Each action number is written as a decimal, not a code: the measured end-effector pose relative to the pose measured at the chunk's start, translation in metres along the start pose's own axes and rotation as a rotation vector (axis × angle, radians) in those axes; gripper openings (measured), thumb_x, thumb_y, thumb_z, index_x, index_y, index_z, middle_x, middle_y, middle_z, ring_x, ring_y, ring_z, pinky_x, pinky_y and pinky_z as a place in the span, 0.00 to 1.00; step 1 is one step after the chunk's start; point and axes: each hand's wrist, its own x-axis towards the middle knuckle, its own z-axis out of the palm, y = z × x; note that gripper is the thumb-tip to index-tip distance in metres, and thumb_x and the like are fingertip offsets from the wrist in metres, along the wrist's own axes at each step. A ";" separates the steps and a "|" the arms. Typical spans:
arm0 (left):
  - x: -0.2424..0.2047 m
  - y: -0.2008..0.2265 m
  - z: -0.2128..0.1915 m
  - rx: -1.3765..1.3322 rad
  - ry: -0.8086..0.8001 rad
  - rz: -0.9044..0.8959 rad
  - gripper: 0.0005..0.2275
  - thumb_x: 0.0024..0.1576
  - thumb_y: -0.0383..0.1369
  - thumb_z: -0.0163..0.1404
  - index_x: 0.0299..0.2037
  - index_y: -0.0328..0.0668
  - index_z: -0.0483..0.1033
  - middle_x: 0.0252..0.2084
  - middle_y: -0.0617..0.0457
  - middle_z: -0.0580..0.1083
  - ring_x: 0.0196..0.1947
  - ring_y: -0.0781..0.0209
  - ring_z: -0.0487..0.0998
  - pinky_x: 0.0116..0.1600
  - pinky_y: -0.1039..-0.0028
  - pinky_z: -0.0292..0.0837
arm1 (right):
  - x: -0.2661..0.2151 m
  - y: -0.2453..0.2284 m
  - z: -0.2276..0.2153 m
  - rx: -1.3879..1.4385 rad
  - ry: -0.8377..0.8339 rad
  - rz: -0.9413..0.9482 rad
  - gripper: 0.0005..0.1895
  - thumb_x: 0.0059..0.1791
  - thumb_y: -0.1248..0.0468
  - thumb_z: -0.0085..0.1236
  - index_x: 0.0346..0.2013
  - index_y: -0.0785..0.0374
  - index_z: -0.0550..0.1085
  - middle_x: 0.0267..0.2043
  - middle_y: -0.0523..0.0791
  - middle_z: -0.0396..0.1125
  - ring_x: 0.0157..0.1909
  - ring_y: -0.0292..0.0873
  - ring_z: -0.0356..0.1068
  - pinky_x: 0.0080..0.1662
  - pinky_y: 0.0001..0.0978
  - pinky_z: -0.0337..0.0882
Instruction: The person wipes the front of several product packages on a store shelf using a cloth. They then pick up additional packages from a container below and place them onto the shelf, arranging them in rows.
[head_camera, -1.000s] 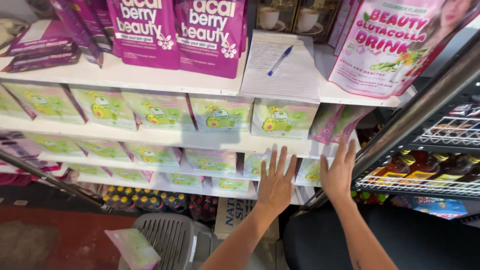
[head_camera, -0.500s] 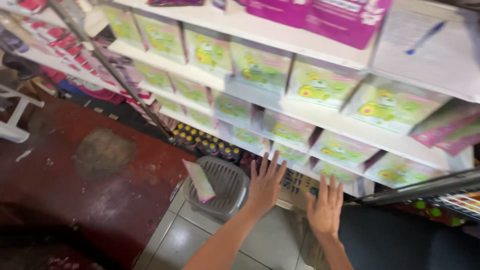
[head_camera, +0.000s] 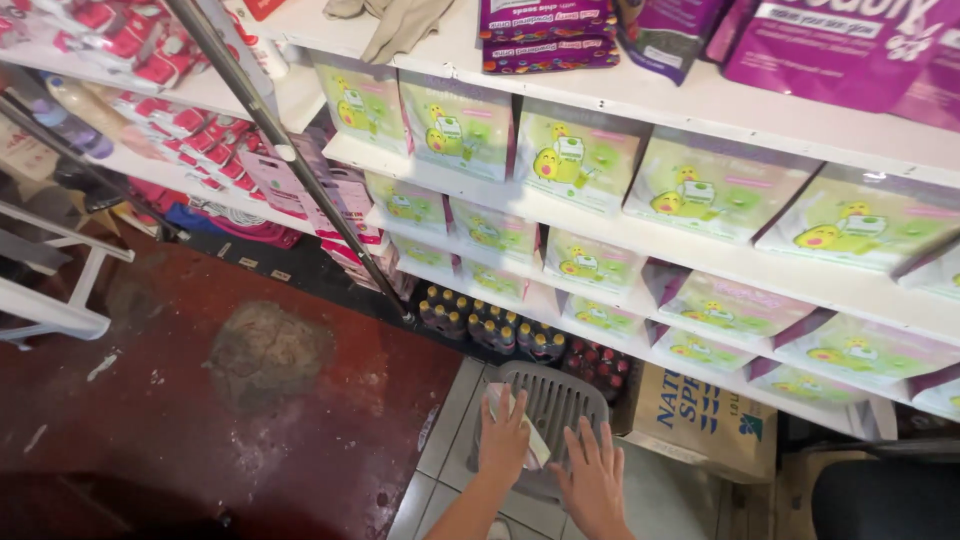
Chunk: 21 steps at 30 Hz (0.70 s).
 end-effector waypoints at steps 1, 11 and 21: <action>0.005 -0.010 0.015 -0.001 -0.009 0.015 0.12 0.58 0.33 0.52 0.50 0.39 0.79 0.79 0.48 0.47 0.78 0.38 0.35 0.73 0.31 0.31 | 0.002 -0.008 0.003 0.001 -0.004 0.017 0.37 0.47 0.47 0.58 0.69 0.51 0.61 0.78 0.46 0.44 0.78 0.59 0.34 0.68 0.65 0.47; 0.034 -0.040 0.054 -0.051 0.158 0.195 0.08 0.54 0.30 0.52 0.38 0.40 0.85 0.60 0.46 0.73 0.70 0.35 0.59 0.72 0.32 0.36 | -0.002 -0.005 0.042 -0.026 -0.128 0.177 0.41 0.46 0.52 0.63 0.71 0.46 0.58 0.79 0.42 0.43 0.79 0.56 0.34 0.70 0.61 0.47; 0.046 -0.002 -0.059 -0.269 0.389 0.446 0.10 0.55 0.25 0.49 0.43 0.46 0.81 0.51 0.54 0.77 0.65 0.43 0.67 0.72 0.35 0.43 | -0.016 0.049 -0.003 0.378 0.076 0.254 0.62 0.39 0.55 0.72 0.77 0.53 0.41 0.74 0.51 0.45 0.76 0.58 0.44 0.71 0.52 0.49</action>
